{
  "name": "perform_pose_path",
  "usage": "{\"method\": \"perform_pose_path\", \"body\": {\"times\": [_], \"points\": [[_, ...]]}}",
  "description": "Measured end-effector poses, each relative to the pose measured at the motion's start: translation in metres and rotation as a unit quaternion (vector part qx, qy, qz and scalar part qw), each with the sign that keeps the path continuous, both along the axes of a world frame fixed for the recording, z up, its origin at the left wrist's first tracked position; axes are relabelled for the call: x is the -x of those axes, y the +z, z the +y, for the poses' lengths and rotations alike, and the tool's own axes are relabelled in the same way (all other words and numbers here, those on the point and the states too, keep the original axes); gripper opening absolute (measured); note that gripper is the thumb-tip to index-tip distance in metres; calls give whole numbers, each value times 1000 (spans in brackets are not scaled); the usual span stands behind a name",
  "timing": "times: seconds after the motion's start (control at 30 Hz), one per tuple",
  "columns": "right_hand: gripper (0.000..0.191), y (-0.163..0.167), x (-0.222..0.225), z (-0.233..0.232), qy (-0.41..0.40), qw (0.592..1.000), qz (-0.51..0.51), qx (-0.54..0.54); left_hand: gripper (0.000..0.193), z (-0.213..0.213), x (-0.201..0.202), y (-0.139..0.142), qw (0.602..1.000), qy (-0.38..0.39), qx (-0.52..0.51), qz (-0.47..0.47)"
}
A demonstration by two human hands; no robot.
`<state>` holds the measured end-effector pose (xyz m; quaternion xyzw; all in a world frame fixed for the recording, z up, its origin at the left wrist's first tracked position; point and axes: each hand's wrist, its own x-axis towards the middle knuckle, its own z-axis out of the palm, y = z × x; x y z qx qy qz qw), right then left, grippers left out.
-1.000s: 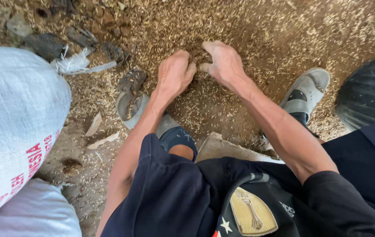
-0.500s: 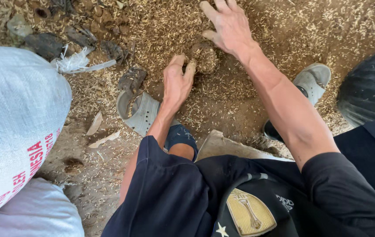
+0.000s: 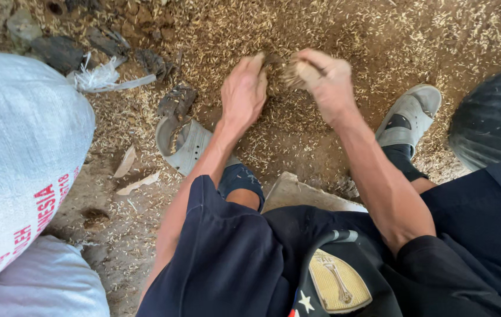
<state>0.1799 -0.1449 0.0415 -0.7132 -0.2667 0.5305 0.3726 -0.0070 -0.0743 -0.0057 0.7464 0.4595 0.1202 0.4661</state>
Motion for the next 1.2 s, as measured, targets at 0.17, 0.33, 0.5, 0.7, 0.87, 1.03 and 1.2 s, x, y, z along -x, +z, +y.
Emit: {"method": "perform_pose_path", "body": {"times": [0.17,0.33,0.5,0.7,0.87,1.03,1.2], "points": [[51,0,13,-17,238,892,-327,-202,58,-16,21,4,978,-20,-199,-56],[67,-16,16,-34,406,780,-443,-176,87,-3,36,-15,976,-113,-174,-68],[51,-9,8,-22,473,729,-478,-128,97,-6,29,-28,967,-119,-211,-76],[31,-8,-9,62,365,773,-444,-268,105,-23,22,-22,978,-64,-197,-37],[43,-38,12,104,422,657,-530,-332,102,-19,35,-13,978,-59,-190,-58],[11,-54,-7,85,359,783,-445,-244,56,-14,29,-9,975,-25,-206,-80],[9,-28,-23,38,176,953,-247,26,34,-9,12,-13,984,-1,-145,-107]]}}
